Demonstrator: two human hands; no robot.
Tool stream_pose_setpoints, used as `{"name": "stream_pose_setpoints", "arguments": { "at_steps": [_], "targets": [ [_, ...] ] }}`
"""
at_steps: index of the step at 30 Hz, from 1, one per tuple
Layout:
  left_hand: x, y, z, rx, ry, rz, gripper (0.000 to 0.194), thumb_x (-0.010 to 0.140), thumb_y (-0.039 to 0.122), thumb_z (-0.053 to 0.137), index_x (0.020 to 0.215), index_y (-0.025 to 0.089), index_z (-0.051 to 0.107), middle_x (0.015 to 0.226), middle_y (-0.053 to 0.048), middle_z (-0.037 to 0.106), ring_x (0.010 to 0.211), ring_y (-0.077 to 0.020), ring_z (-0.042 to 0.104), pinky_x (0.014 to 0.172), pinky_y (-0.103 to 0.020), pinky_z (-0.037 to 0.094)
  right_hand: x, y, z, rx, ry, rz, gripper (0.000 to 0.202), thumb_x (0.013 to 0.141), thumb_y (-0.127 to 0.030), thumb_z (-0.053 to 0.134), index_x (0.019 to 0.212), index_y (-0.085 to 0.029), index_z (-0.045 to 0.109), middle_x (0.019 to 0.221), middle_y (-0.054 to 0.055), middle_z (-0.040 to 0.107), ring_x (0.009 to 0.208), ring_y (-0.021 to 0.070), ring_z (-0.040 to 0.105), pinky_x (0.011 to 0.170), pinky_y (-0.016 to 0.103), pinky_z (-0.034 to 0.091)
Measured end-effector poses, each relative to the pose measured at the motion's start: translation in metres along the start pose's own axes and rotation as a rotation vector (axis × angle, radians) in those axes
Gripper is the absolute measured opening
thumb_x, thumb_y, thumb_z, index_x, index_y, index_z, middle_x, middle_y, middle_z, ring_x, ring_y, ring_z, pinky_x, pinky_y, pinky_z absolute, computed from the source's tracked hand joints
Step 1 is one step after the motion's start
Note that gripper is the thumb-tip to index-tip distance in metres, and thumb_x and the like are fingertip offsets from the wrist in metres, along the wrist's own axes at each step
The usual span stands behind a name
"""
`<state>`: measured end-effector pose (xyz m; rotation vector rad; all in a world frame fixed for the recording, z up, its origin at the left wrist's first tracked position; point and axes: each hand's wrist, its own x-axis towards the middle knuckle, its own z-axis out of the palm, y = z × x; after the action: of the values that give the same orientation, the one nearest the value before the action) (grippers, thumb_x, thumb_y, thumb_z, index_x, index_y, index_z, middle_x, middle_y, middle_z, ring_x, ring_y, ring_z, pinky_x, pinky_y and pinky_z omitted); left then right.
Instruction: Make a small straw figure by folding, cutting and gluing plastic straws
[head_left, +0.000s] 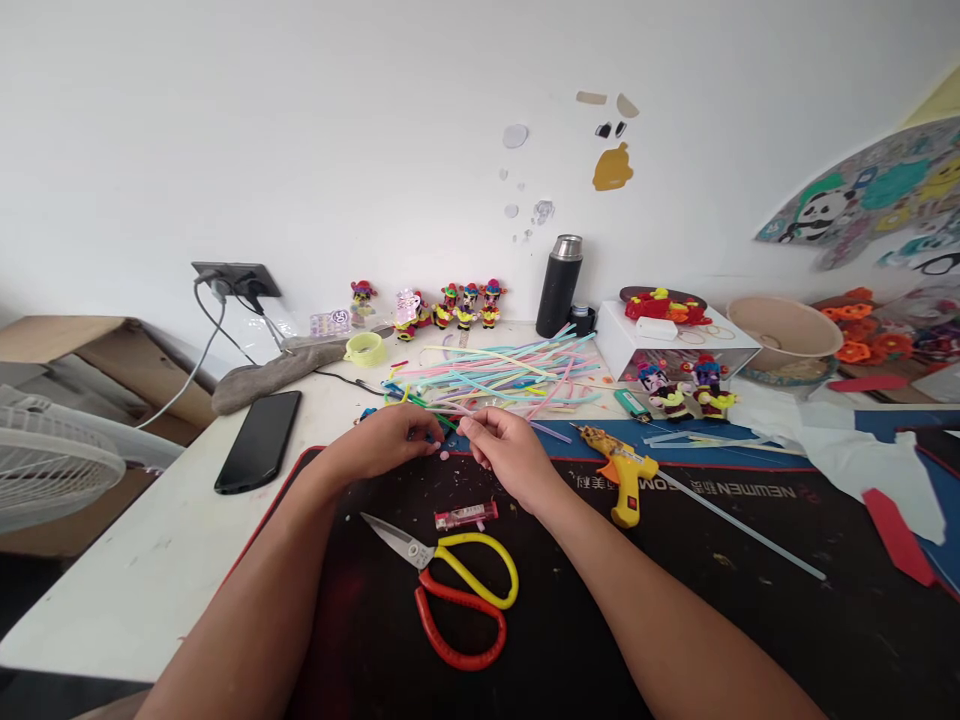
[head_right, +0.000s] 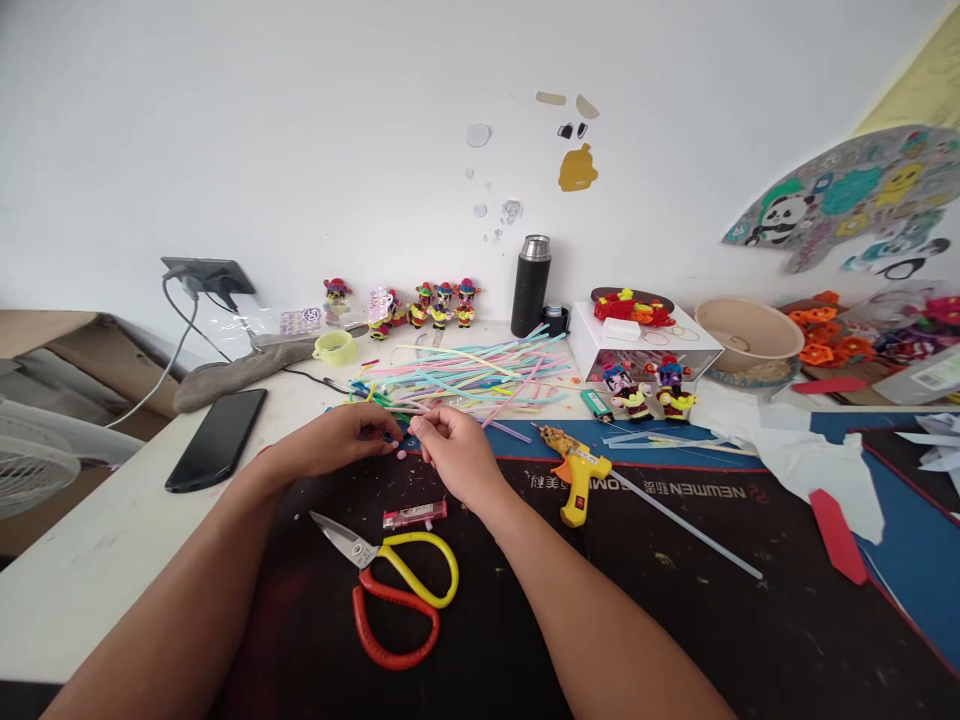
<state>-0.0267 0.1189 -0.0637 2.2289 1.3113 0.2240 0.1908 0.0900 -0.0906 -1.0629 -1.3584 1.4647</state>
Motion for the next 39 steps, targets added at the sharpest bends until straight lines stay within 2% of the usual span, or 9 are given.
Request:
{"name": "stream_pose_setpoints", "arguments": {
  "at_steps": [7, 17, 23, 29, 39],
  "targets": [
    [-0.001, 0.004, 0.0, 0.026, -0.087, -0.046, 0.024, 0.083, 0.035, 0.061, 0.097, 0.023, 0.076, 0.084, -0.002, 0.069, 0.077, -0.0211, 0.06, 0.068, -0.029, 0.041, -0.001, -0.001, 0.001, -0.058, -0.013, 0.02, 0.024, 0.09, -0.044, 0.063, 0.086, -0.02, 0.063, 0.057, -0.005, 0.053, 0.052, 0.013, 0.047, 0.053, 0.026, 0.036],
    [-0.003, 0.007, -0.001, -0.001, -0.143, -0.08, 0.025, 0.08, 0.034, 0.062, 0.1, 0.023, 0.072, 0.084, -0.001, 0.067, 0.077, -0.0214, 0.061, 0.066, -0.029, 0.042, -0.002, -0.002, 0.002, -0.126, -0.05, 0.005, 0.021, 0.093, -0.04, 0.06, 0.085, -0.02, 0.062, 0.058, -0.006, 0.054, 0.053, 0.0131, 0.049, 0.055, 0.026, 0.037],
    [-0.006, 0.005, -0.004, -0.015, -0.133, -0.104, 0.027, 0.078, 0.034, 0.064, 0.102, 0.024, 0.071, 0.085, 0.0, 0.067, 0.078, -0.0218, 0.061, 0.066, -0.029, 0.042, -0.003, -0.002, 0.003, -0.151, -0.051, 0.009, 0.02, 0.094, -0.039, 0.06, 0.084, -0.021, 0.062, 0.058, -0.006, 0.054, 0.054, 0.0133, 0.049, 0.056, 0.026, 0.037],
    [-0.007, 0.001, -0.007, -0.042, -0.081, -0.135, 0.028, 0.083, 0.043, 0.063, 0.102, 0.023, 0.071, 0.081, 0.0, 0.065, 0.076, -0.0219, 0.059, 0.065, -0.029, 0.04, -0.003, -0.001, 0.002, -0.139, -0.028, -0.001, 0.02, 0.093, -0.039, 0.06, 0.085, -0.021, 0.062, 0.057, -0.005, 0.053, 0.053, 0.0137, 0.049, 0.055, 0.026, 0.037],
    [-0.006, 0.011, -0.005, -0.071, -0.1, -0.068, 0.031, 0.085, 0.047, 0.065, 0.103, 0.022, 0.071, 0.081, 0.0, 0.063, 0.075, -0.0201, 0.057, 0.066, -0.028, 0.04, -0.003, -0.003, 0.003, -0.148, -0.02, -0.006, 0.022, 0.093, -0.041, 0.06, 0.085, -0.021, 0.062, 0.058, -0.005, 0.054, 0.052, 0.0135, 0.048, 0.053, 0.026, 0.036]
  ]
}}
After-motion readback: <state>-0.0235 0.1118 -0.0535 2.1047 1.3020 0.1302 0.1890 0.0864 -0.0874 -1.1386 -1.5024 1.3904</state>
